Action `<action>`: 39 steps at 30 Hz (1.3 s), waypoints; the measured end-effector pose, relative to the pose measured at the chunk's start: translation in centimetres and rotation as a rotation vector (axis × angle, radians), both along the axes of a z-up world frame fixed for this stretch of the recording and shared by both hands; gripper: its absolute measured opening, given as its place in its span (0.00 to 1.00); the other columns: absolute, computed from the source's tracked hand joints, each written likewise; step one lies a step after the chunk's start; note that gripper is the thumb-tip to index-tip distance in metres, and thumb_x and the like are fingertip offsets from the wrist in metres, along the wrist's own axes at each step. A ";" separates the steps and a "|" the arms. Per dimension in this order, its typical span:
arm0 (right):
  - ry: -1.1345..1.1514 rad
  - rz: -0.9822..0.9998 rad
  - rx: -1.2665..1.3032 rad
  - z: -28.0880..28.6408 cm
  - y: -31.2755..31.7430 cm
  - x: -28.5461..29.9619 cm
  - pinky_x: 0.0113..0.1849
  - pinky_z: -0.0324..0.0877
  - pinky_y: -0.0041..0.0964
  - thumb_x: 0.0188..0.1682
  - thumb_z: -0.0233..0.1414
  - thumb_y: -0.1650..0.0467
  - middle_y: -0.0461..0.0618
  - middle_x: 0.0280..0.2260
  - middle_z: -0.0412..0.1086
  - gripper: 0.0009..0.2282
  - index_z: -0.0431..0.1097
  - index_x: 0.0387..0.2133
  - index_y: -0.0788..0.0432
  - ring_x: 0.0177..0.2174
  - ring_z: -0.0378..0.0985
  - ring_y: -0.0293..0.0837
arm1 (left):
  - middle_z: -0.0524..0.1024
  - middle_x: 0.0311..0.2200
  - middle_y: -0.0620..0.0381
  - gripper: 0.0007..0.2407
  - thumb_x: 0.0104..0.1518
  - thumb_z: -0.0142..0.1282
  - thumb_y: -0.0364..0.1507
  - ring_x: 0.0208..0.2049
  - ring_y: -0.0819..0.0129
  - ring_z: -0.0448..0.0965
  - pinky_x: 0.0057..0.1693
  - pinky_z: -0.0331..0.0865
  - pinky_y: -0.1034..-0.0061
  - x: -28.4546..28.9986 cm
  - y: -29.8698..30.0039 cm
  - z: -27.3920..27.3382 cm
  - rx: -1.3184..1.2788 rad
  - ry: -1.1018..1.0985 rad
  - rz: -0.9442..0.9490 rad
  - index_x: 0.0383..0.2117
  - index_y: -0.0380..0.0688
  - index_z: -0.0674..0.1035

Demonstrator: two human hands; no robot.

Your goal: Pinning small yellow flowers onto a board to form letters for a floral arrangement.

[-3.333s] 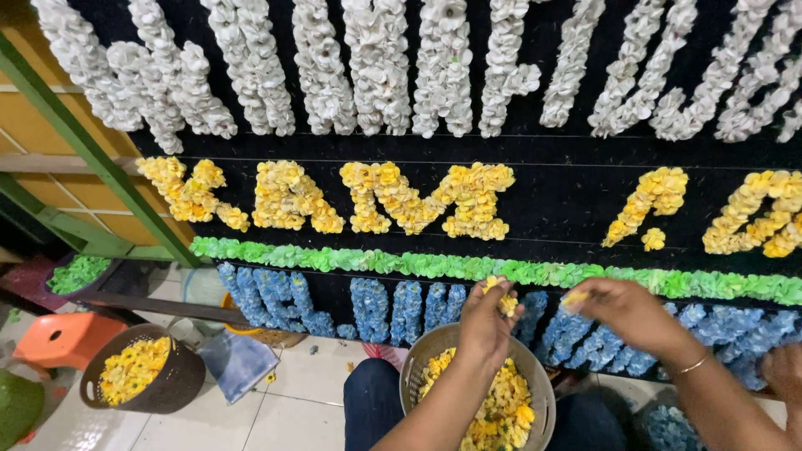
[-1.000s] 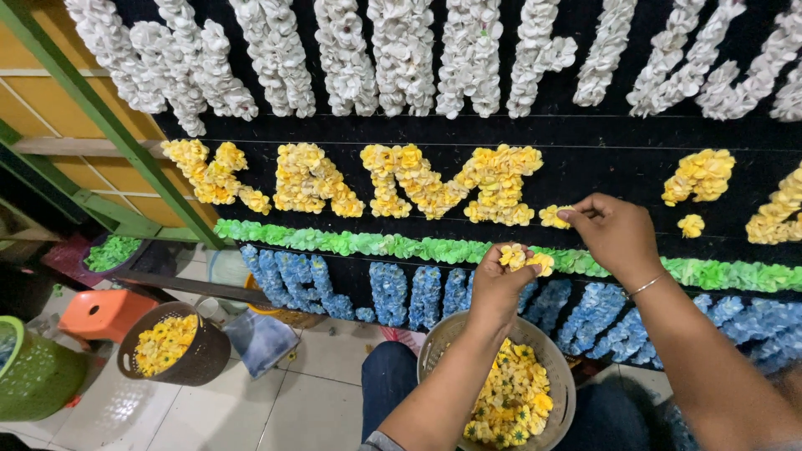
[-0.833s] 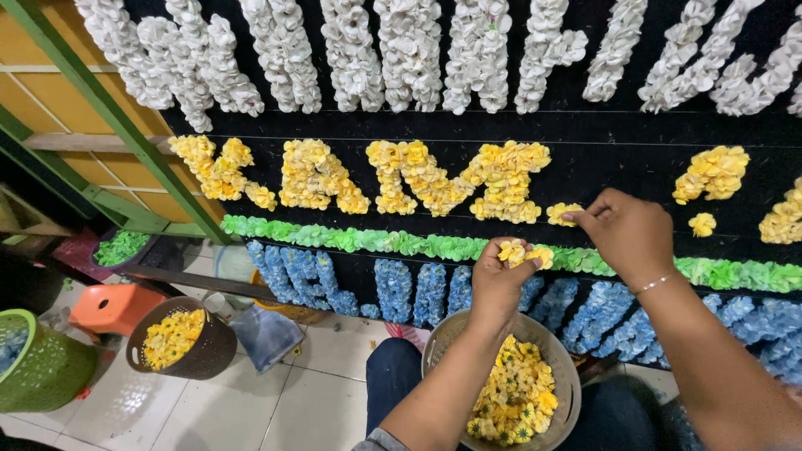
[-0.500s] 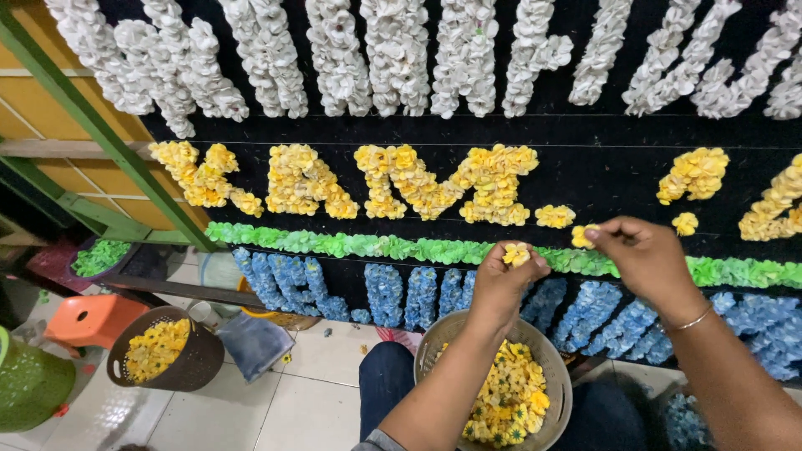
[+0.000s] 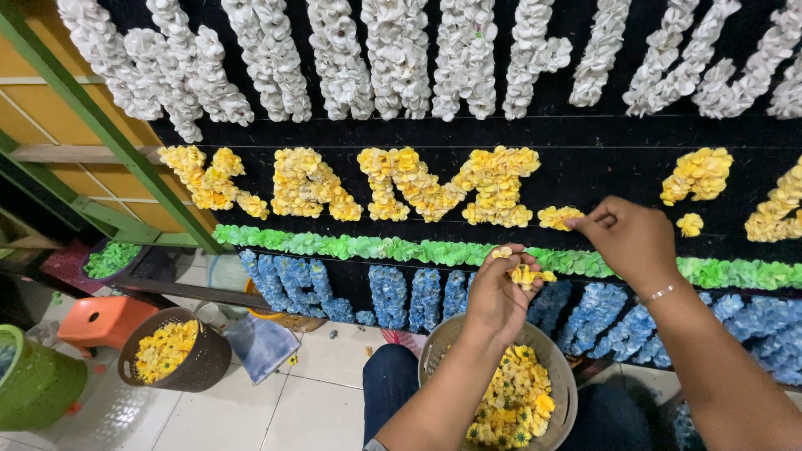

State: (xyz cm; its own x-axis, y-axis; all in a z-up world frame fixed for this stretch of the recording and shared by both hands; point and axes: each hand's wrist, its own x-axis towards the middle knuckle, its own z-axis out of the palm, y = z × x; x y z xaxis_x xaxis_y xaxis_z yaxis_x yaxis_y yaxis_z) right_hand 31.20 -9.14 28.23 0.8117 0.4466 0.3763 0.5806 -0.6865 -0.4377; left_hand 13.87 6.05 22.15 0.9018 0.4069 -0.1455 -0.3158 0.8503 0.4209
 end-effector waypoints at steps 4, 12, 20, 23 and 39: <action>0.558 0.197 0.319 -2.0 -1.7 -3.8 0.45 0.80 0.45 0.60 0.67 0.70 0.51 0.36 0.86 0.03 0.87 0.42 0.57 0.36 0.85 0.46 | 0.80 0.40 0.48 0.05 0.69 0.56 0.24 0.40 0.61 0.80 0.44 0.73 0.69 -0.5 0.2 1.1 -0.103 -0.023 0.011 0.47 0.45 0.81; 0.401 0.062 0.498 -1.6 -5.5 -1.1 0.49 0.77 0.40 0.65 0.67 0.69 0.48 0.40 0.84 0.04 0.85 0.44 0.57 0.41 0.82 0.40 | 0.80 0.50 0.45 0.14 0.77 0.49 0.29 0.48 0.59 0.82 0.52 0.82 0.63 1.5 0.5 0.7 0.197 0.001 -0.171 0.63 0.39 0.80; 0.185 0.030 0.171 0.3 -3.2 -0.4 0.40 0.72 0.47 0.65 0.66 0.62 0.47 0.38 0.85 0.10 0.86 0.40 0.54 0.35 0.83 0.46 | 0.78 0.54 0.44 0.31 0.74 0.49 0.23 0.49 0.41 0.78 0.58 0.76 0.48 3.6 0.3 0.6 1.786 0.097 -0.038 0.86 0.55 0.60; 0.084 0.046 0.112 -0.7 -1.8 0.5 0.39 0.72 0.52 0.64 0.65 0.60 0.50 0.39 0.83 0.09 0.86 0.42 0.51 0.34 0.80 0.49 | 0.78 0.30 0.46 0.38 0.73 0.52 0.23 0.29 0.48 0.75 0.44 0.67 0.53 4.5 0.1 1.0 1.863 0.205 -0.110 0.90 0.60 0.52; 0.303 0.190 0.345 2.2 -2.6 -3.2 0.53 0.80 0.44 0.62 0.66 0.70 0.52 0.48 0.87 0.04 0.86 0.43 0.58 0.47 0.88 0.46 | 0.90 0.45 0.53 0.26 0.71 0.62 0.24 0.42 0.73 0.85 0.46 0.82 0.75 0.1 1.6 3.1 0.884 0.214 -0.263 0.77 0.48 0.76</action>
State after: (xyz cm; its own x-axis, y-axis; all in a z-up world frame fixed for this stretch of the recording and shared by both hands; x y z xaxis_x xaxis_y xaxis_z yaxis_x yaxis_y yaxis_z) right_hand 27.98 -11.74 30.44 0.8237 0.4883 0.2882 0.4932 -0.3661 -0.7892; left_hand 13.93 7.64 25.29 0.9702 0.2362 -0.0545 -0.0010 0.2287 0.9735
